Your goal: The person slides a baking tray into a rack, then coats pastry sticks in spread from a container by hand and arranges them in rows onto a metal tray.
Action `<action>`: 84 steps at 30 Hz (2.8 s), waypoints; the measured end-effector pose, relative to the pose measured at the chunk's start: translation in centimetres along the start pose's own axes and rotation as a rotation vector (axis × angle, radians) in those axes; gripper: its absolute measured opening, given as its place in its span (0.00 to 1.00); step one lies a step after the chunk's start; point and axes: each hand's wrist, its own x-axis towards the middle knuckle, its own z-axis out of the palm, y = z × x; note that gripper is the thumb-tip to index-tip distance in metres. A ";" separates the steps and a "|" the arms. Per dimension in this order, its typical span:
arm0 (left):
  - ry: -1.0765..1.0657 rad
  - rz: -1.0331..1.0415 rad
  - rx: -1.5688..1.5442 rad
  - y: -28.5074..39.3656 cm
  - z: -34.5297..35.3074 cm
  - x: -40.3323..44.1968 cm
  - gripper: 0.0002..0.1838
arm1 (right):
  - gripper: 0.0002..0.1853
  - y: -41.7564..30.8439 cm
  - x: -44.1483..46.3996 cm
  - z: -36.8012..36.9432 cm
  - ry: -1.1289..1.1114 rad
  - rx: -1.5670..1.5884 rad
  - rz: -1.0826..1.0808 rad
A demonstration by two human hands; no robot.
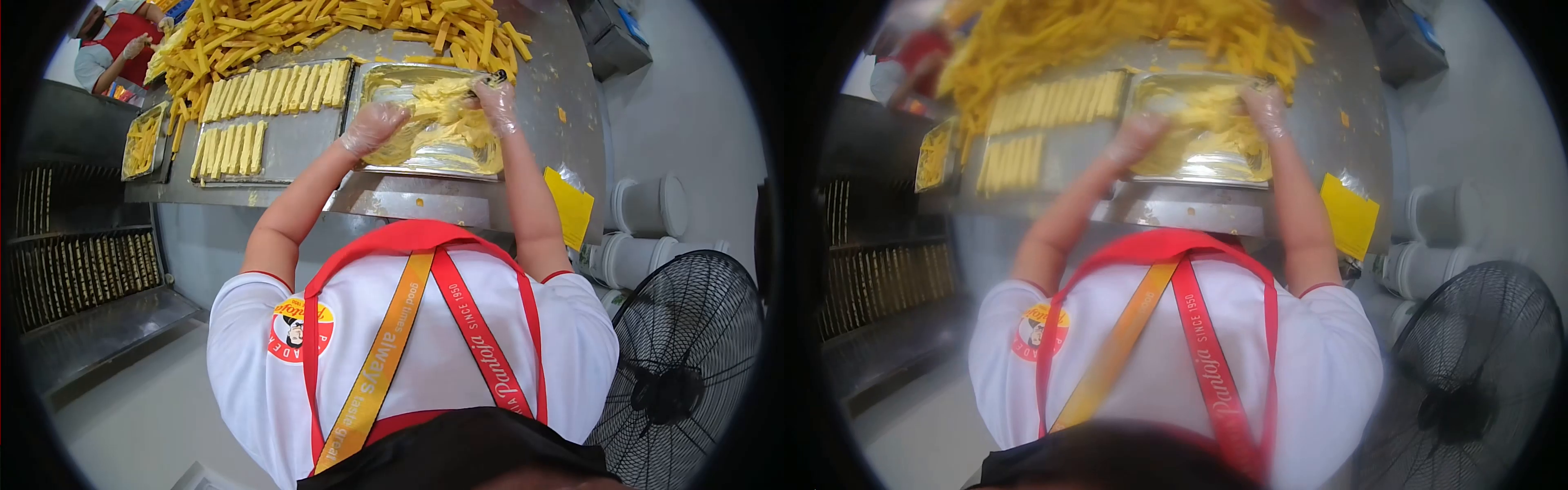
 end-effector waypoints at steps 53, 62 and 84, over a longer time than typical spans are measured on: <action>-0.041 -0.247 0.028 -11.5 19.2 16.0 0.23 | 0.12 0.7 -0.5 -1.7 0.000 -0.734 -0.649; 0.235 -0.701 -0.528 -8.5 10.1 14.6 0.19 | 0.12 -1.0 -0.9 -4.4 0.136 -0.394 -0.414; 0.113 -0.827 -0.574 2.2 -0.3 1.8 0.12 | 0.12 -0.2 -3.9 0.4 -0.002 0.263 -0.161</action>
